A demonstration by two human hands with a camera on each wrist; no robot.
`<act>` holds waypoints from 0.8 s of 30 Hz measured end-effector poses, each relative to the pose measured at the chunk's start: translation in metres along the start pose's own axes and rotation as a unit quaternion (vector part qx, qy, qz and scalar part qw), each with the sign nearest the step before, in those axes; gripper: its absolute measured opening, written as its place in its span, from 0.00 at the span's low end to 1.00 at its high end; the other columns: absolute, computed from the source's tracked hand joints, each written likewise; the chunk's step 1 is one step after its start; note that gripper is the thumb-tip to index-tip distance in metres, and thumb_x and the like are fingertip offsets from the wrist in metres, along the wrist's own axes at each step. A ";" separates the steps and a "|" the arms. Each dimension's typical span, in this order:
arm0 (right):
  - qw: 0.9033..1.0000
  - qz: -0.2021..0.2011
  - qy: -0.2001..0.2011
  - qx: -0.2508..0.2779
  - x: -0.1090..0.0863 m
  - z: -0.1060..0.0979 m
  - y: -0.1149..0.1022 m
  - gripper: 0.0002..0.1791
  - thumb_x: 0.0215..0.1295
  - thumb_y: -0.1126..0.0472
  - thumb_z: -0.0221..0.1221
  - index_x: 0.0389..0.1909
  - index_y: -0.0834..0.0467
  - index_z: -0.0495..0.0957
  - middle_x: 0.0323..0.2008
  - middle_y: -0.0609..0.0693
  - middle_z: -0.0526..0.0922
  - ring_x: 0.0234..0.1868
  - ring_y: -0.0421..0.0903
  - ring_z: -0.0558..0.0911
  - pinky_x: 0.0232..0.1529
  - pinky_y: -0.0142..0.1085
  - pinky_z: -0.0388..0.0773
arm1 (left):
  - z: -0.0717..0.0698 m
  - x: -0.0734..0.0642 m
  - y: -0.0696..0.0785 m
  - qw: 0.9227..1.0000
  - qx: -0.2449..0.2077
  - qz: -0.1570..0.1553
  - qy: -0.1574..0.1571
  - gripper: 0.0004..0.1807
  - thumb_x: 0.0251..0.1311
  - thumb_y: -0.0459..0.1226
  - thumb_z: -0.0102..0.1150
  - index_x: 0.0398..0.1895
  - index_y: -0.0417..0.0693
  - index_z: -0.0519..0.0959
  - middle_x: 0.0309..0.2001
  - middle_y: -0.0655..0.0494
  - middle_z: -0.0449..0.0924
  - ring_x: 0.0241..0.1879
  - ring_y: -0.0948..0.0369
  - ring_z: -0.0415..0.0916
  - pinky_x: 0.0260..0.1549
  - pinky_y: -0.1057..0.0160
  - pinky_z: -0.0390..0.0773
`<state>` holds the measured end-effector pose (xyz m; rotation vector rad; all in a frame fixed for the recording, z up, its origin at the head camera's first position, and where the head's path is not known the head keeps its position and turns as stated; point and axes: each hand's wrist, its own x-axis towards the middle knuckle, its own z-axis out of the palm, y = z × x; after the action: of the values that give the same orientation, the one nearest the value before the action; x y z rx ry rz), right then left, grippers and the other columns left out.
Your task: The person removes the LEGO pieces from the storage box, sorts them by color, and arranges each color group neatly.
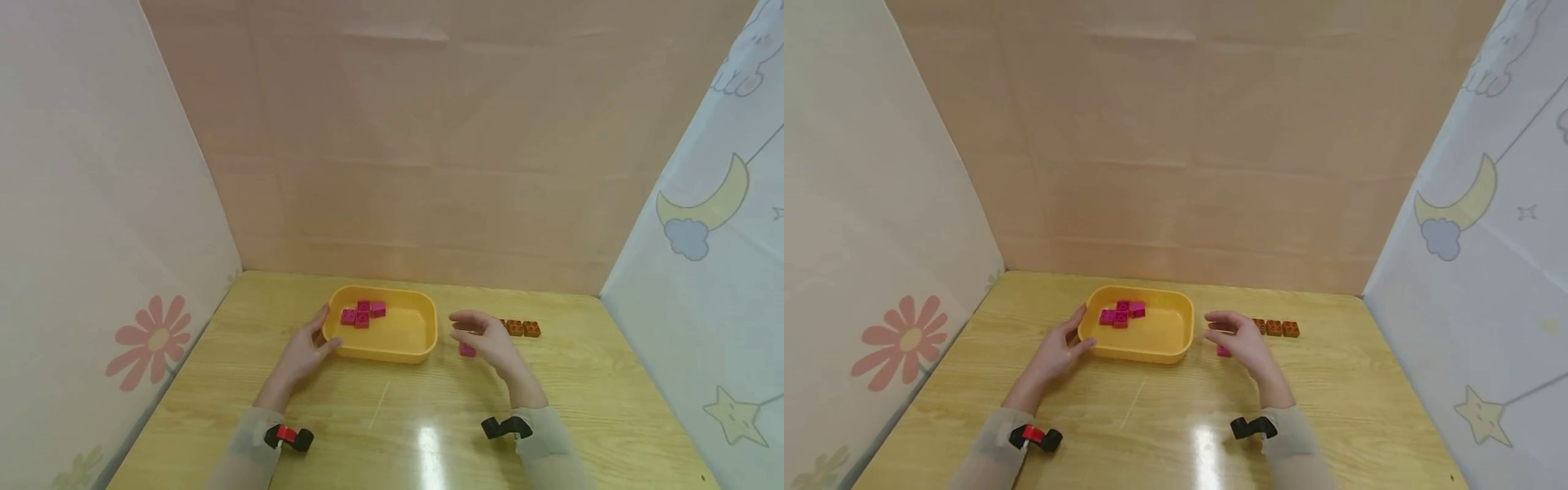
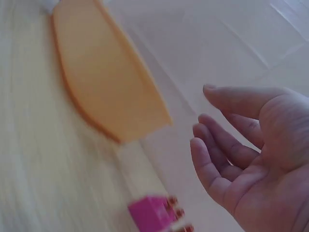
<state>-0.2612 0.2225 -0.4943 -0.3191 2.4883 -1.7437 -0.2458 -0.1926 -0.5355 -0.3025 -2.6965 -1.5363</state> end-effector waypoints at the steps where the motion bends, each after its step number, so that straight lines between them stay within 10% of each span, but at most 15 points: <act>1: 1.000 -0.004 -0.009 0.014 0.005 0.006 -0.004 0.23 0.71 0.59 0.72 0.64 0.61 0.83 0.61 0.65 0.84 0.56 0.53 0.85 0.43 0.31 0.85 | 0.000 0.001 0.000 1.000 0.002 0.000 -0.001 0.46 0.73 0.40 0.69 0.85 0.37 0.54 0.85 0.45 0.51 0.83 0.47 0.51 0.81 0.47 0.53; 11: 0.997 -0.007 -0.070 0.043 0.064 0.086 -0.041 0.25 0.75 0.64 0.66 0.69 0.68 0.78 0.67 0.66 0.81 0.64 0.58 0.83 0.70 0.51 0.78 | -0.003 0.003 0.000 1.000 -0.004 0.000 0.002 0.46 0.73 0.39 0.68 0.85 0.38 0.53 0.85 0.46 0.50 0.83 0.47 0.50 0.81 0.47 0.52; 24: 0.999 0.006 0.003 -0.044 0.100 0.138 -0.023 0.18 0.71 0.68 0.66 0.60 0.65 0.85 0.57 0.60 0.87 0.59 0.58 0.82 0.63 0.51 0.80 | -0.003 0.002 -0.002 1.000 -0.019 0.020 -0.003 0.45 0.72 0.36 0.69 0.83 0.33 0.54 0.84 0.40 0.51 0.82 0.46 0.51 0.79 0.49 0.55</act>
<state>-0.3298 0.0660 -0.5162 -0.3067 2.5715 -1.6354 -0.2484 -0.1958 -0.5357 -0.3602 -2.6506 -1.5810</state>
